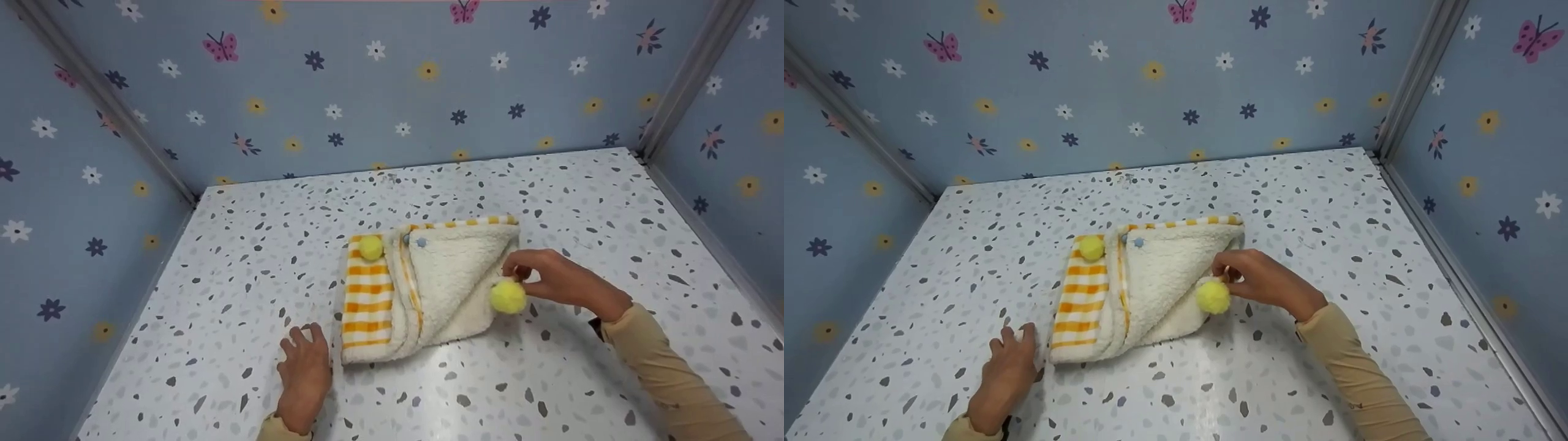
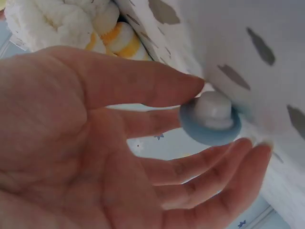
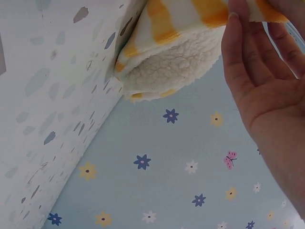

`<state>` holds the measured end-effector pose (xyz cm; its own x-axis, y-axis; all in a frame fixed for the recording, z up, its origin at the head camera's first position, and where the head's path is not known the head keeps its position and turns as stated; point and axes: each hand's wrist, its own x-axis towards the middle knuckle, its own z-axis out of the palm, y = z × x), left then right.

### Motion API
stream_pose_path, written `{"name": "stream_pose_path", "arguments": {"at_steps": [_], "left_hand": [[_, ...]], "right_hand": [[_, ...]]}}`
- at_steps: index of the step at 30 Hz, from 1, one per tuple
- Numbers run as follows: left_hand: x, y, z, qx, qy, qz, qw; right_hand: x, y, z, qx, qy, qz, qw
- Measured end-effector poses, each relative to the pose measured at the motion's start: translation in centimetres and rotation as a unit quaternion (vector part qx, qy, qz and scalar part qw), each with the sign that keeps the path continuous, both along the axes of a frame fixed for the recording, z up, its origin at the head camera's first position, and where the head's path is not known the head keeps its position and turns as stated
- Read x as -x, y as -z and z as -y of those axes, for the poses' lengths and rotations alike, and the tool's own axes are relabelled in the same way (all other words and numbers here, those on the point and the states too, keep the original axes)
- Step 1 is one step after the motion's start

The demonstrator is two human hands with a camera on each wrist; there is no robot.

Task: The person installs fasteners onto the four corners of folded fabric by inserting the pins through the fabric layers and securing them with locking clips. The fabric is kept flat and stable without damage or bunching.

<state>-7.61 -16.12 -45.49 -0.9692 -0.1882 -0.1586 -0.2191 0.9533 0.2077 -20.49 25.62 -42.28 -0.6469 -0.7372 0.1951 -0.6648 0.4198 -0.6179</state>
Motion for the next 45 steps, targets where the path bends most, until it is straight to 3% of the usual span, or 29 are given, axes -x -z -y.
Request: {"name": "stream_pose_path", "arguments": {"at_steps": [8, 13, 20, 24, 34, 41, 45], "left_hand": [[-0.2, 0.4, 0.1, 0.027, 0.001, -0.059, 0.9979], [0.2, -0.1, 0.1, 0.011, -0.016, -0.104, 0.9944], [0.8, -0.3, -0.1, -0.016, -0.011, -0.226, 0.9739], [1.3, -0.6, -0.3, -0.027, -0.006, -0.263, 0.9643], [2.2, -1.1, -0.8, -0.046, 0.0, -0.281, 0.9585], [2.9, -1.7, -1.2, -0.045, 0.013, -0.314, 0.9484], [3.1, -1.7, -1.7, -0.052, 0.017, -0.312, 0.9484]], "right_hand": [[0.0, 0.2, 0.1, -0.001, -0.004, -0.019, 0.9998], [-0.1, 0.1, 0.3, -0.004, -0.002, -0.019, 0.9998], [0.1, 0.0, 0.2, -0.008, -0.005, -0.02, 0.9998], [0.1, 0.1, 0.1, -0.01, -0.008, -0.016, 0.9998], [-0.1, 0.3, 0.0, -0.003, -0.013, -0.018, 0.9997], [0.1, 0.0, 0.0, 0.0, -0.009, -0.022, 0.9997], [0.0, 0.1, 0.1, -0.007, -0.014, -0.018, 0.9997]]}}
